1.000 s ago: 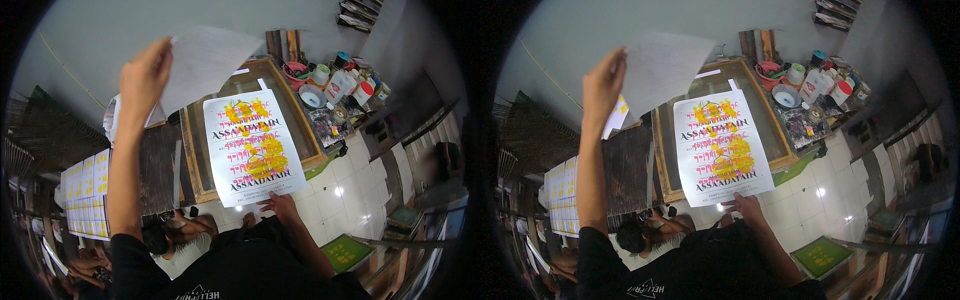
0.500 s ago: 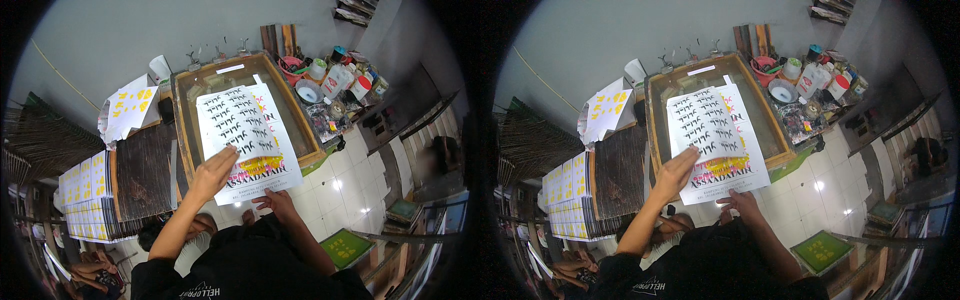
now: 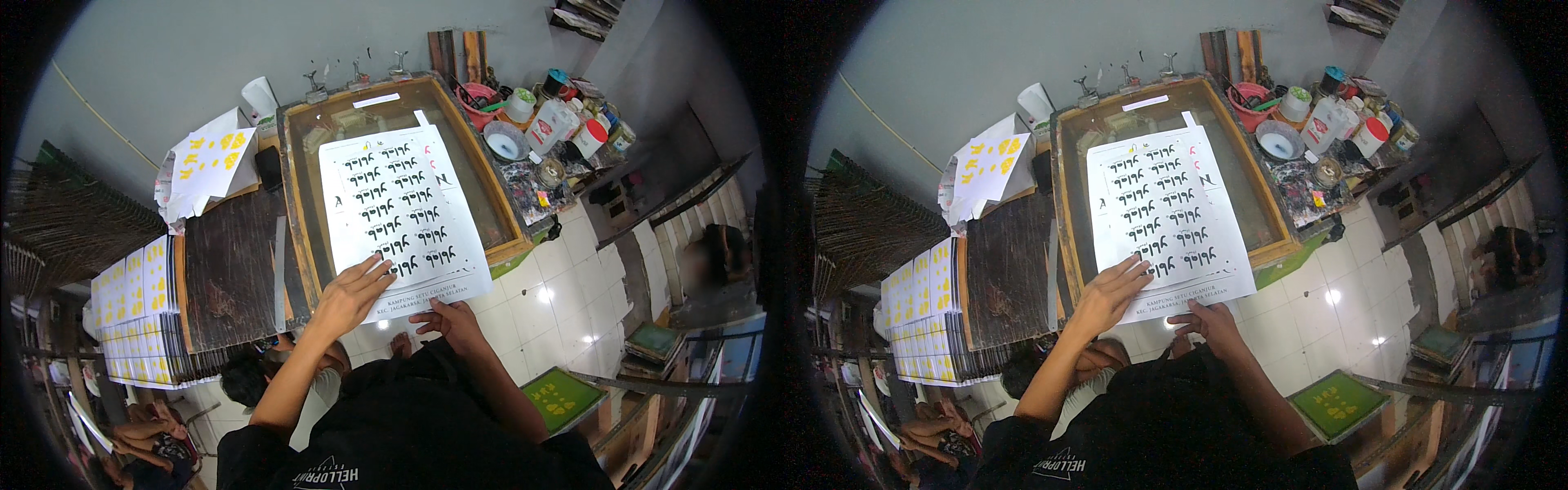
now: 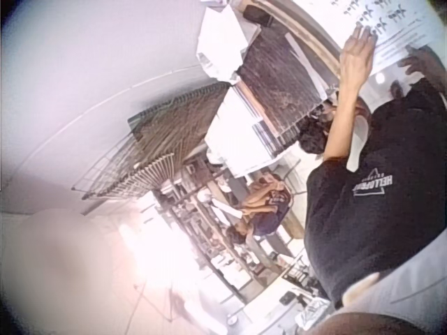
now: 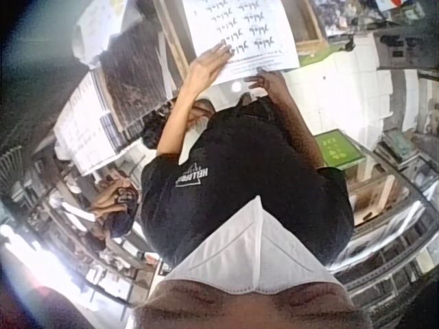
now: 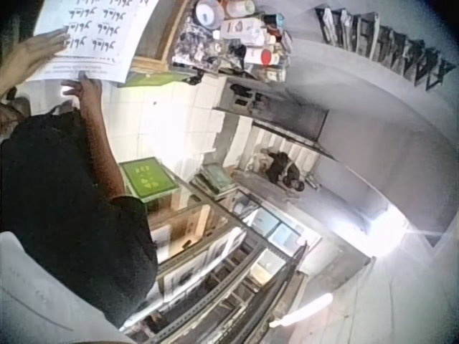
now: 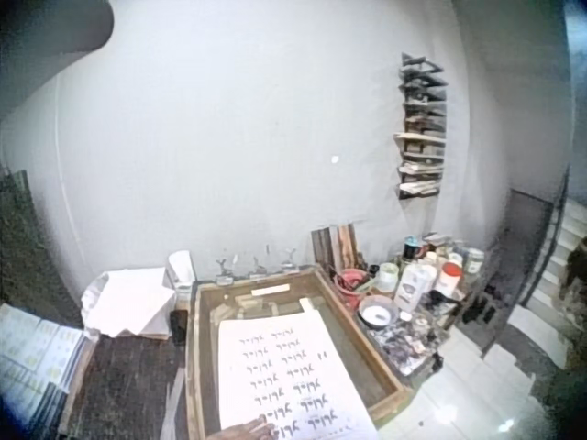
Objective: The person cleans a squeegee with a cloth, applies yellow ink from a container to a screen-printing frame, and uses tape to mask parts of a second screen.
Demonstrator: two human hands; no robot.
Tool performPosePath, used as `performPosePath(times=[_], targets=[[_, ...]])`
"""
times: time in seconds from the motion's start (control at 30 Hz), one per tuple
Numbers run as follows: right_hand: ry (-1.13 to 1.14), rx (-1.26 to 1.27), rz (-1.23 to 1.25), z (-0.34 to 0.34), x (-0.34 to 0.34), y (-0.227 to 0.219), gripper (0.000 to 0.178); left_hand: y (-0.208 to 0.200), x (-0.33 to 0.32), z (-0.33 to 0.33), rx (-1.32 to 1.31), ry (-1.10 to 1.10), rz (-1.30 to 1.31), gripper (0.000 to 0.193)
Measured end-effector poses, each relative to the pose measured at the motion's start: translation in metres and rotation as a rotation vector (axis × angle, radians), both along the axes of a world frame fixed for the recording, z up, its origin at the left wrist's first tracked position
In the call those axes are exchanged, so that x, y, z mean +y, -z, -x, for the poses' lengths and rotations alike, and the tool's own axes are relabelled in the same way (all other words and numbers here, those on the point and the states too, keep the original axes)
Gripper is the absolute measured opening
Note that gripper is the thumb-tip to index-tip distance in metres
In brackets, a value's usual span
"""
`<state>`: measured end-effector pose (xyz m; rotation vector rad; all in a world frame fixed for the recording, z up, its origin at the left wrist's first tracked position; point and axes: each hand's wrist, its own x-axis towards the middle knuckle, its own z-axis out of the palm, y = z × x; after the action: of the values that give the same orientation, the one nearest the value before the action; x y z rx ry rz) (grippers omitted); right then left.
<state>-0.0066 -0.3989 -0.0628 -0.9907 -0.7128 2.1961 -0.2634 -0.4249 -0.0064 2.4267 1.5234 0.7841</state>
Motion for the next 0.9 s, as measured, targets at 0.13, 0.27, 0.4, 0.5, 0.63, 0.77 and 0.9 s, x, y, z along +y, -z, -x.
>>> performPosePath(times=[0.13, 0.27, 0.4, 0.5, 0.63, 0.77, 0.9], targets=[[-0.027, -0.023, 0.011, -0.002, 0.001, 0.000, 0.042, -0.018, -0.004, -0.005, 0.019, -0.046, 0.147, 0.046], [-0.039, -0.043, 0.073, -0.007, 0.000, 0.006, 0.042, -0.009, 0.035, -0.015, 0.043, -0.091, 0.185, 0.061], [-0.039, -0.037, 0.125, -0.003, -0.001, 0.005, 0.038, 0.025, 0.104, -0.028, 0.167, -0.192, 0.109, 0.069], [-0.014, -0.050, 0.098, -0.004, -0.002, 0.010, 0.038, 0.040, 0.125, -0.031, 0.345, -0.200, 0.256, 0.072], [0.145, -0.067, 0.080, -0.004, -0.003, 0.020, 0.033, 0.040, 0.132, -0.029, 0.256, -0.190, 0.284, 0.075], [0.264, -0.088, -0.020, -0.006, -0.002, 0.019, 0.031, 0.020, 0.120, -0.018, -0.054, -0.315, 0.133, 0.073], [0.453, -0.069, -0.039, -0.009, -0.005, 0.004, 0.028, 0.015, 0.103, -0.019, -0.026, -0.347, 0.166, 0.072]])
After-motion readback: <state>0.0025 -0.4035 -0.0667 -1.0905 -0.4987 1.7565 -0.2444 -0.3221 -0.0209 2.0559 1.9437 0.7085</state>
